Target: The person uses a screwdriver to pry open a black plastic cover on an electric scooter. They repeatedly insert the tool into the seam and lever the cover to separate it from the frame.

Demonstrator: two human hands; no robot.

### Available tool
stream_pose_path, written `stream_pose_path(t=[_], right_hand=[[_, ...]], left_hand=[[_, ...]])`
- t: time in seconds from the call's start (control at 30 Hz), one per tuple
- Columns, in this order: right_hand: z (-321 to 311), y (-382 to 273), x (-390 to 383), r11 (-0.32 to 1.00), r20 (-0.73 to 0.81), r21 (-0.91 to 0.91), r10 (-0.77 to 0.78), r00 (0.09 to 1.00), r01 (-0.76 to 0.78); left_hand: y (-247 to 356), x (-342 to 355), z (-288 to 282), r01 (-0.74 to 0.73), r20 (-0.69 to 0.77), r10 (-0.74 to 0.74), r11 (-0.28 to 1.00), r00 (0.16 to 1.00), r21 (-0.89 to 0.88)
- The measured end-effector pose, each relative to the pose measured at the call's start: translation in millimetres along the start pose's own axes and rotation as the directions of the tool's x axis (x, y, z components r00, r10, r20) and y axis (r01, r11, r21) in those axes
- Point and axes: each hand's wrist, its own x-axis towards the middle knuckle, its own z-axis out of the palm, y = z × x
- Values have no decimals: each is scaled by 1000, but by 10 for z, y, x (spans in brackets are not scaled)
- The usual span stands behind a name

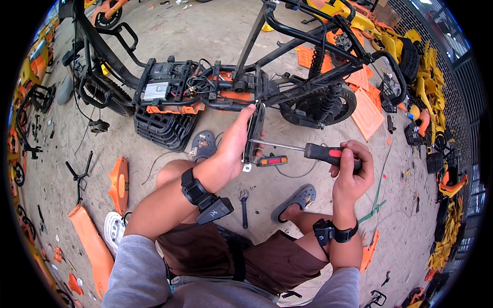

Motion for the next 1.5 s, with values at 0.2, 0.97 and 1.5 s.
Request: stream_pose_path(t=[0.2,0.97,1.5], right_hand=[[-19,10,-36,997,72,-79,-5,997,11],[-54,146,23,959,148,-86,-257,955,271],[-10,4,-60,979,74,82,181,981,-187]], left_hand=[[20,8,-16,-14,-12,13,1000,1000,-16],[16,26,-33,0,-4,0,1000,1000,-23],[24,14,-32,6,-20,-6,1000,1000,-16]])
